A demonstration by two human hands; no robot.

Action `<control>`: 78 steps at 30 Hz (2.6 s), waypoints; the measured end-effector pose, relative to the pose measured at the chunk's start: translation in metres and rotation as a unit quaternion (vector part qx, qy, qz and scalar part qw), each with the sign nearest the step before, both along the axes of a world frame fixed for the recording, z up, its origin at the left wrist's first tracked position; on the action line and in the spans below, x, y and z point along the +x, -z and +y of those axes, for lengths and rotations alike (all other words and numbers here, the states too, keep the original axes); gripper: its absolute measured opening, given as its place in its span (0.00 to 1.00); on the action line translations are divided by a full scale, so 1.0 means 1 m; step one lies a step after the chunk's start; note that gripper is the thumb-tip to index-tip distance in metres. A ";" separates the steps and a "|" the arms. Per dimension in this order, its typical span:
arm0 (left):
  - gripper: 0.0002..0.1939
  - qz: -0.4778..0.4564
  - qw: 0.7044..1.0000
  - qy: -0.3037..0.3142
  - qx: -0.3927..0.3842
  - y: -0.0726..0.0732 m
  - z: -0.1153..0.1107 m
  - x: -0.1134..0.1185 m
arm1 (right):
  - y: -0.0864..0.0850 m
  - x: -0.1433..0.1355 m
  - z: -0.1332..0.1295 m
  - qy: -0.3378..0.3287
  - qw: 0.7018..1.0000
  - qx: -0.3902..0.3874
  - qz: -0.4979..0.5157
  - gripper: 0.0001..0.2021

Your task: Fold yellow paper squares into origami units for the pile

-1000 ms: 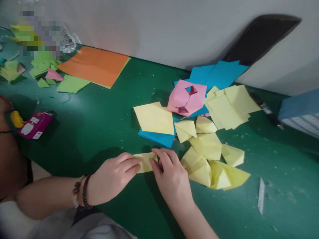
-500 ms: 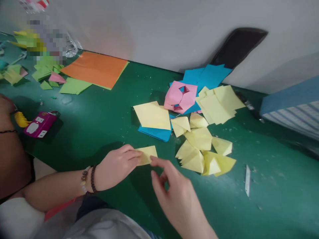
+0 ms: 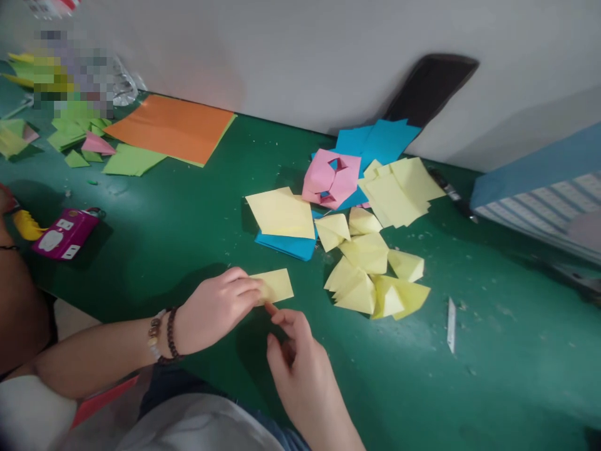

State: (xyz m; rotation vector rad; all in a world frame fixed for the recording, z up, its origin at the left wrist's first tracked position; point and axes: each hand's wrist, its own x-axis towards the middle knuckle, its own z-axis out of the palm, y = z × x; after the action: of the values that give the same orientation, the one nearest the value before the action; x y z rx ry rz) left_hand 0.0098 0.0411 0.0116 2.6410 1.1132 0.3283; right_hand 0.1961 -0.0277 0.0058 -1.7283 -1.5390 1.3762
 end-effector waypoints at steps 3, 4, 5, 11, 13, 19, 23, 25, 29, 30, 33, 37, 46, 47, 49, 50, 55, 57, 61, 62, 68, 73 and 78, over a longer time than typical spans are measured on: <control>0.09 -0.002 1.000 0.001 0.006 -0.001 0.000 0.000 | -0.006 -0.001 0.001 0.065 0.998 -0.008 0.008 0.13; 0.09 -0.001 1.000 0.001 0.002 -0.001 0.000 0.000 | -0.007 0.000 0.001 0.088 0.996 -0.006 0.007 0.14; 0.09 0.000 1.000 0.001 -0.005 -0.001 0.001 0.000 | -0.008 0.002 0.001 0.109 0.994 -0.002 0.003 0.15; 0.10 -0.032 0.999 0.013 -0.041 -0.002 0.009 -0.004 | -0.001 0.028 0.007 0.119 0.983 0.084 -0.108 0.15; 0.10 -0.056 0.996 0.022 -0.062 -0.002 0.015 -0.008 | 0.000 0.029 0.012 0.082 0.964 0.169 -0.186 0.13; 0.15 -0.095 0.987 0.012 -0.127 -0.001 0.033 -0.014 | 0.001 0.002 0.032 -0.065 0.838 0.375 -0.391 0.11; 0.15 -0.097 0.986 0.017 -0.135 0.000 0.037 -0.014 | 0.009 -0.010 0.037 -0.110 0.791 0.393 -0.455 0.13; 0.15 -0.095 0.986 0.019 -0.137 0.000 0.037 -0.014 | 0.012 -0.015 0.036 -0.116 0.776 0.408 -0.466 0.14; 0.13 -0.095 0.985 0.019 -0.141 -0.001 0.037 -0.013 | 0.015 -0.029 0.032 -0.117 0.762 0.434 -0.466 0.14; 0.13 -0.096 0.985 0.019 -0.142 -0.001 0.037 -0.013 | 0.015 -0.032 0.032 -0.119 0.762 0.437 -0.464 0.14; 0.11 -0.098 0.985 0.018 -0.144 -0.001 0.037 -0.013 | 0.015 -0.041 0.031 -0.126 0.766 0.435 -0.456 0.14; 0.11 -0.094 0.985 0.024 -0.145 -0.002 0.037 -0.012 | 0.010 -0.042 0.032 -0.123 0.782 0.423 -0.441 0.15; 0.11 -0.081 0.985 0.063 -0.141 -0.001 0.035 -0.014 | 0.001 -0.017 0.034 -0.098 0.814 0.359 -0.446 0.14; 0.11 -0.078 0.986 0.065 -0.136 -0.001 0.036 -0.014 | 0.002 -0.017 0.034 -0.101 0.810 0.361 -0.451 0.14; 0.11 -0.071 0.987 0.068 -0.127 0.000 0.036 -0.014 | 0.006 -0.018 0.034 -0.112 0.800 0.372 -0.457 0.14; 0.11 -0.067 0.988 0.070 -0.123 0.000 0.036 -0.014 | 0.007 -0.020 0.034 -0.115 0.794 0.381 -0.460 0.14; 0.12 -0.051 0.988 0.079 -0.126 -0.001 0.038 -0.014 | 0.011 -0.034 0.030 -0.136 0.770 0.427 -0.453 0.14; 0.12 -0.051 0.987 0.079 -0.134 -0.001 0.039 -0.015 | 0.012 -0.039 0.029 -0.140 0.767 0.438 -0.448 0.14; 0.11 -0.055 0.984 0.086 -0.144 0.000 0.039 -0.015 | 0.015 -0.051 0.027 -0.145 0.767 0.454 -0.430 0.11; 0.11 -0.056 0.984 0.087 -0.144 0.001 0.039 -0.015 | 0.016 -0.054 0.026 -0.148 0.769 0.455 -0.424 0.12; 0.12 -0.071 0.985 0.070 -0.138 0.001 0.039 -0.015 | 0.006 -0.055 0.012 -0.187 0.851 0.414 -0.263 0.12; 0.07 -0.072 0.981 0.097 -0.154 0.001 0.039 -0.018 | -0.002 -0.029 0.001 -0.073 0.950 0.258 -0.161 0.07; 0.12 -0.074 0.977 0.105 -0.172 0.001 0.041 -0.022 | 0.005 -0.018 -0.003 -0.044 0.974 0.177 -0.135 0.08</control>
State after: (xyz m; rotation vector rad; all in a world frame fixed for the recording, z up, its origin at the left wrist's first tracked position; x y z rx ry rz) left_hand -0.0126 0.0819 0.0104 2.3556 0.7588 0.2581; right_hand 0.1776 -0.0307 0.0007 -1.6850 -1.8939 0.8574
